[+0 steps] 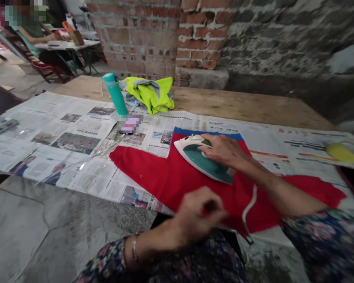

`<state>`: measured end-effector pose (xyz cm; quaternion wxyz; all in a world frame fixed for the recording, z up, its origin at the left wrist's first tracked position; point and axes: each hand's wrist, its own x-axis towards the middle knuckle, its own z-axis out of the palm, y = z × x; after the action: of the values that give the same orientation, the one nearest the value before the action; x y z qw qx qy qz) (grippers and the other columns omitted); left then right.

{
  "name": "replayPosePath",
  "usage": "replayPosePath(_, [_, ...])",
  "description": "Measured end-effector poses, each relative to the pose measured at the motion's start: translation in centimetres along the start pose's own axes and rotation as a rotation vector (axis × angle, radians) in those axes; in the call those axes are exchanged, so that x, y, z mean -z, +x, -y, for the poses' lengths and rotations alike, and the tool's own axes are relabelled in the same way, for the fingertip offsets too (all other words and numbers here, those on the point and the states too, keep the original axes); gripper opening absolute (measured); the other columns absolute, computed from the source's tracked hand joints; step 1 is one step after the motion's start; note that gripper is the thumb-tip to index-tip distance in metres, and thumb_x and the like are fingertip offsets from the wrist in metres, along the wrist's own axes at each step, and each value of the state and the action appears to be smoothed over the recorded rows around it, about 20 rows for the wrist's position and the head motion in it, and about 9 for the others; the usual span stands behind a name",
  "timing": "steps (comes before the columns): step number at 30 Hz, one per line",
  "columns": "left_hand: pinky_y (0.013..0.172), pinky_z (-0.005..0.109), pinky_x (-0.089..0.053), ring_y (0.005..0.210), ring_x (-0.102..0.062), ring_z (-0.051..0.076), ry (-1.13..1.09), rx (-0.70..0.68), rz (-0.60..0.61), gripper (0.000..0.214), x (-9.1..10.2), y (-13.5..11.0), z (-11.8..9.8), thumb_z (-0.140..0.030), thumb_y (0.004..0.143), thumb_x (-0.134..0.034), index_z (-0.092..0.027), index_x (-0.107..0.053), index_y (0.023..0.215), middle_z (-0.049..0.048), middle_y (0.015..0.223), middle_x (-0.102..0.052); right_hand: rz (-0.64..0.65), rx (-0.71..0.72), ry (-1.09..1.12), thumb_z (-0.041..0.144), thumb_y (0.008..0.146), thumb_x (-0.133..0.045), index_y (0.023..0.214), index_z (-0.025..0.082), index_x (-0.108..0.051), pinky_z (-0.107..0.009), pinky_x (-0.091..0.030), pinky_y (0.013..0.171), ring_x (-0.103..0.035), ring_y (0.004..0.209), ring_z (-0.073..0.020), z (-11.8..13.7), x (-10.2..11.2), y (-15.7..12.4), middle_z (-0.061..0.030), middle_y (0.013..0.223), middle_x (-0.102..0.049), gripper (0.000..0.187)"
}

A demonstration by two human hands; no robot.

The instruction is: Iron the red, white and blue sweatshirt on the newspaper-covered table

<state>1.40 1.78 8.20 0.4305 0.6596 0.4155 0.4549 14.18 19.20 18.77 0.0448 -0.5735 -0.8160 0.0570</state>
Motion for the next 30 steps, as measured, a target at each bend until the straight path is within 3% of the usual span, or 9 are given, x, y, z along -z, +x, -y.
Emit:
replayPosePath(3, [0.086,0.034,-0.064,0.088,-0.074,0.020,0.238,-0.040,-0.087,0.023,4.6,2.4,3.3,-0.028,0.106,-0.056,-0.021,-0.077,0.099,0.0075,0.094,-0.078,-0.001,-0.043,-0.013,0.039,0.099,-0.058,0.142,0.025,-0.069,-0.044,-0.051,0.104,-0.067,0.129,-0.0344,0.0,0.3,2.1,-0.0139,0.136,-0.076,0.046])
replayPosePath(5, [0.102,0.045,-0.061,0.108,-0.076,0.026,0.482,-0.048,-0.102,0.024,7.2,3.6,5.4,-0.025,0.104,-0.056,-0.021,-0.080,0.106,0.0122,0.111,-0.081,0.011,-0.077,-0.005,0.039,0.100,-0.057,0.141,0.024,-0.068,-0.043,-0.049,0.105,-0.066,0.130,-0.0336,-0.2,0.4,3.3,-0.0149,0.138,-0.074,0.045])
replayPosePath(7, [0.115,0.059,-0.052,0.134,-0.067,0.035,0.802,-0.044,-0.088,0.029,8.5,4.1,6.9,-0.028,0.102,-0.059,-0.021,-0.078,0.123,0.0163,0.137,-0.075,0.013,-0.104,0.018,0.040,0.101,-0.057,0.141,0.023,-0.068,-0.042,-0.049,0.105,-0.065,0.130,-0.0331,-0.9,0.5,4.2,-0.0147,0.139,-0.073,0.045])
replayPosePath(11, [0.120,0.069,-0.042,0.154,-0.047,0.041,1.126,-0.055,-0.020,0.049,8.4,3.5,8.2,-0.039,0.105,-0.056,-0.019,-0.064,0.149,0.0207,0.163,-0.053,-0.033,-0.183,0.046,0.042,0.100,-0.059,0.144,0.023,-0.067,-0.044,-0.049,0.106,-0.063,0.131,-0.0337,-3.5,0.8,5.1,-0.0141,0.144,-0.070,0.049])
replayPosePath(16, [0.122,0.070,-0.037,0.157,-0.042,0.043,1.183,-0.071,-0.027,0.060,7.9,3.2,8.5,-0.049,0.107,-0.049,-0.015,-0.057,0.156,0.0225,0.167,-0.046,-0.078,-0.413,0.016,0.041,0.098,-0.065,0.145,0.022,-0.066,-0.045,-0.048,0.107,-0.063,0.132,-0.0333,-8.5,1.4,4.4,-0.0154,0.142,-0.070,0.051])
replayPosePath(23, [0.122,0.073,-0.035,0.157,-0.040,0.046,1.195,-0.080,-0.041,0.066,8.1,3.2,8.7,-0.054,0.106,-0.049,-0.014,-0.054,0.158,0.0245,0.167,-0.043,-0.178,-0.634,-0.030,0.037,0.098,-0.062,0.145,0.014,-0.065,-0.054,-0.050,0.103,-0.064,0.128,-0.0415,-15.8,2.4,-0.1,-0.0240,0.139,-0.070,0.052])
replayPosePath(26, [0.122,0.075,-0.033,0.157,-0.039,0.048,1.206,-0.069,-0.029,0.067,8.3,3.3,8.5,-0.056,0.106,-0.049,-0.015,-0.053,0.160,0.0240,0.168,-0.042,-0.177,-0.604,-0.057,0.037,0.099,-0.059,0.148,0.014,-0.063,-0.056,-0.048,0.104,-0.063,0.129,-0.0432,-16.5,2.9,-2.7,-0.0255,0.140,-0.069,0.054])
replayPosePath(30, [0.122,0.077,-0.032,0.156,-0.038,0.049,1.222,-0.068,0.002,0.070,8.5,3.6,7.9,-0.057,0.106,-0.047,-0.014,-0.051,0.161,0.0255,0.168,-0.041,-0.207,-0.504,-0.064,0.041,0.100,-0.058,0.149,0.024,-0.064,-0.054,-0.049,0.103,-0.066,0.125,-0.0404,-13.4,3.2,-6.5,-0.0175,0.131,-0.075,0.052])
